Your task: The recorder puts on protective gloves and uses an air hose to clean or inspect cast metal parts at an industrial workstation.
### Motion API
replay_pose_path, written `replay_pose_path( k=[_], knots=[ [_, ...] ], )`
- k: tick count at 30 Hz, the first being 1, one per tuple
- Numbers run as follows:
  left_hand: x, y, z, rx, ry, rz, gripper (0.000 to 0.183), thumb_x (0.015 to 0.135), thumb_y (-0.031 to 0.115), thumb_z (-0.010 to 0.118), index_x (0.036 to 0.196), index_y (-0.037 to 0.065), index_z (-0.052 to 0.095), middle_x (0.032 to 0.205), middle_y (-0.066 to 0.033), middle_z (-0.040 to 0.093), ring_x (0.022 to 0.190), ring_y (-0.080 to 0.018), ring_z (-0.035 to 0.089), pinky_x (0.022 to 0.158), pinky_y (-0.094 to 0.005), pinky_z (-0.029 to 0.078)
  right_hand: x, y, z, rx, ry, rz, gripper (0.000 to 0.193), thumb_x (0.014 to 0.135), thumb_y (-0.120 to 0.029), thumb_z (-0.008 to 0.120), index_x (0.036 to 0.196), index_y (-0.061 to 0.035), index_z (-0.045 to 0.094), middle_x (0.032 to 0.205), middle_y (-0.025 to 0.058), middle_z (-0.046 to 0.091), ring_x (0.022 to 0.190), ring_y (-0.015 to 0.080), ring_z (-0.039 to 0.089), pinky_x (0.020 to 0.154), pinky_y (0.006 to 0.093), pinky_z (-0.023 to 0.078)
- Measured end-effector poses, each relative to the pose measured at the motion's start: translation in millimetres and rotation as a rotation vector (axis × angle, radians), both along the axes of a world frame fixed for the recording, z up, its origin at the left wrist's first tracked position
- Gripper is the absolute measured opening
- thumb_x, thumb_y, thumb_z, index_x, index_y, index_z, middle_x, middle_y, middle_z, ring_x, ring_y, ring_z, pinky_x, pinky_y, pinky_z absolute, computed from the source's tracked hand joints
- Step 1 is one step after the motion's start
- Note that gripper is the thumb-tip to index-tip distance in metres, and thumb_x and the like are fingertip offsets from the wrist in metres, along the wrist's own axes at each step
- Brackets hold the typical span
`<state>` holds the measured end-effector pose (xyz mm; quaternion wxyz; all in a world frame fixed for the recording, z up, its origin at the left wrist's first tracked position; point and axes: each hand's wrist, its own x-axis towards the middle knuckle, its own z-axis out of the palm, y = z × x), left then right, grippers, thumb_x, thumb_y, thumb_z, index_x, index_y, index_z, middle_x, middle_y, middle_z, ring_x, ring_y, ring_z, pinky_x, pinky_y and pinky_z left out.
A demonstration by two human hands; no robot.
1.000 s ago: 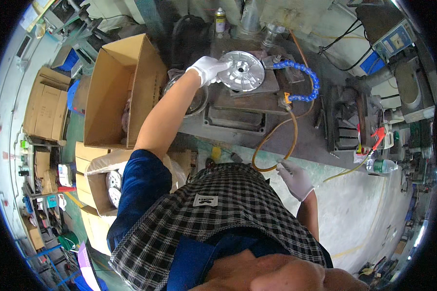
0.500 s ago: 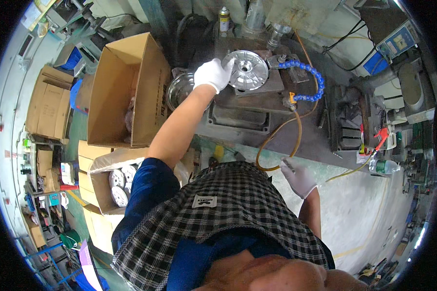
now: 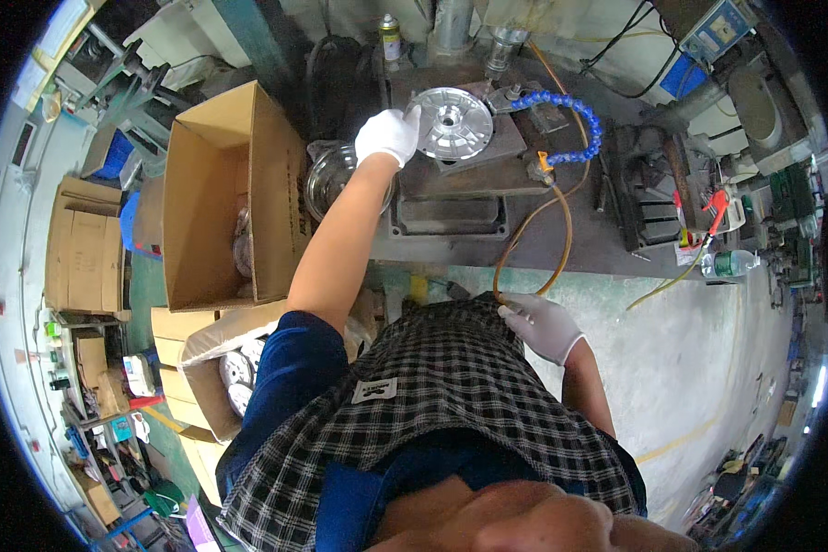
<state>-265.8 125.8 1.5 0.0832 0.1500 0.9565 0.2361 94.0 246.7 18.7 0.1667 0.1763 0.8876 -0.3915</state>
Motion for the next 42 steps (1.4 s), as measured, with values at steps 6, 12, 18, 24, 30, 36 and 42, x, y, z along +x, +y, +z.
replay_pose_path(
  k=[6, 12, 18, 24, 30, 36, 42],
  knots=[
    [-4.7, 2.7, -1.8, -0.015, -0.022, -0.029, 0.060, 0.098, 0.056, 0.045, 0.108, 0.006, 0.076, 0.114, -0.0223, 0.071, 0.110, -0.0398, 0.067, 0.097, -0.0450, 0.052, 3.4, -0.3, -4.2, -0.003, -0.012, 0.031, 0.048, 0.099, -0.043, 0.059, 0.130, -0.0066, 0.064, 0.119, 0.0212, 0.069, 0.103, 0.0371, 0.069, 0.091, 0.0409, 0.054],
    [-3.1, 6.5, -2.7, -0.022, -0.036, -0.010, 0.060, 0.098, 0.056, 0.045, 0.111, 0.006, 0.075, 0.116, -0.0219, 0.070, 0.112, -0.0391, 0.066, 0.098, -0.0443, 0.052, -2.7, 5.7, -1.2, 0.024, 0.078, 0.131, 0.045, 0.101, -0.042, 0.056, 0.131, -0.0085, 0.063, 0.114, 0.0236, 0.069, 0.104, 0.0402, 0.067, 0.090, 0.0442, 0.053],
    [-0.8, 8.6, -2.2, 0.008, -0.013, 0.000, 0.063, 0.097, 0.059, 0.045, 0.108, 0.004, 0.075, 0.114, -0.0236, 0.070, 0.110, -0.0412, 0.065, 0.098, -0.0454, 0.051, 1.1, 8.7, -3.1, 0.119, 0.012, 0.161, 0.044, 0.101, -0.042, 0.055, 0.131, -0.0095, 0.063, 0.114, 0.0245, 0.069, 0.106, 0.0417, 0.065, 0.092, 0.0454, 0.052],
    [-2.0, 12.0, -3.4, -0.039, -0.001, -0.003, 0.059, 0.098, 0.056, 0.045, 0.109, 0.007, 0.076, 0.116, -0.0198, 0.071, 0.111, -0.0376, 0.067, 0.096, -0.0444, 0.053, 10.9, 10.1, -5.4, 0.103, 0.040, 0.116, 0.044, 0.100, -0.042, 0.056, 0.128, -0.0098, 0.065, 0.115, 0.0227, 0.069, 0.106, 0.0420, 0.065, 0.093, 0.0458, 0.052],
    [-0.5, 12.4, -3.9, -0.022, 0.009, 0.005, 0.062, 0.098, 0.058, 0.045, 0.108, 0.006, 0.076, 0.115, -0.0217, 0.071, 0.111, -0.0391, 0.066, 0.097, -0.0446, 0.052, 17.2, 11.7, -6.2, 0.085, 0.058, 0.111, 0.043, 0.100, -0.041, 0.056, 0.129, -0.0102, 0.064, 0.114, 0.0227, 0.069, 0.106, 0.0418, 0.065, 0.093, 0.0456, 0.052],
    [0.6, 13.3, -1.5, -0.042, -0.003, 0.007, 0.061, 0.098, 0.057, 0.045, 0.110, 0.006, 0.075, 0.117, -0.0206, 0.070, 0.112, -0.0382, 0.066, 0.099, -0.0442, 0.052, 16.6, 26.5, -16.4, 0.096, 0.101, 0.180, 0.042, 0.101, -0.039, 0.057, 0.128, -0.0076, 0.063, 0.113, 0.0228, 0.069, 0.105, 0.0418, 0.065, 0.091, 0.0445, 0.052],
    [0.9, 13.0, -1.1, -0.043, -0.002, 0.030, 0.061, 0.098, 0.058, 0.045, 0.110, 0.007, 0.075, 0.117, -0.0201, 0.070, 0.112, -0.0379, 0.066, 0.098, -0.0442, 0.051, 18.2, 49.6, -13.0, 0.071, 0.103, 0.167, 0.042, 0.100, -0.040, 0.058, 0.126, -0.0064, 0.063, 0.110, 0.0235, 0.069, 0.102, 0.0416, 0.066, 0.089, 0.0450, 0.053]
  ],
)
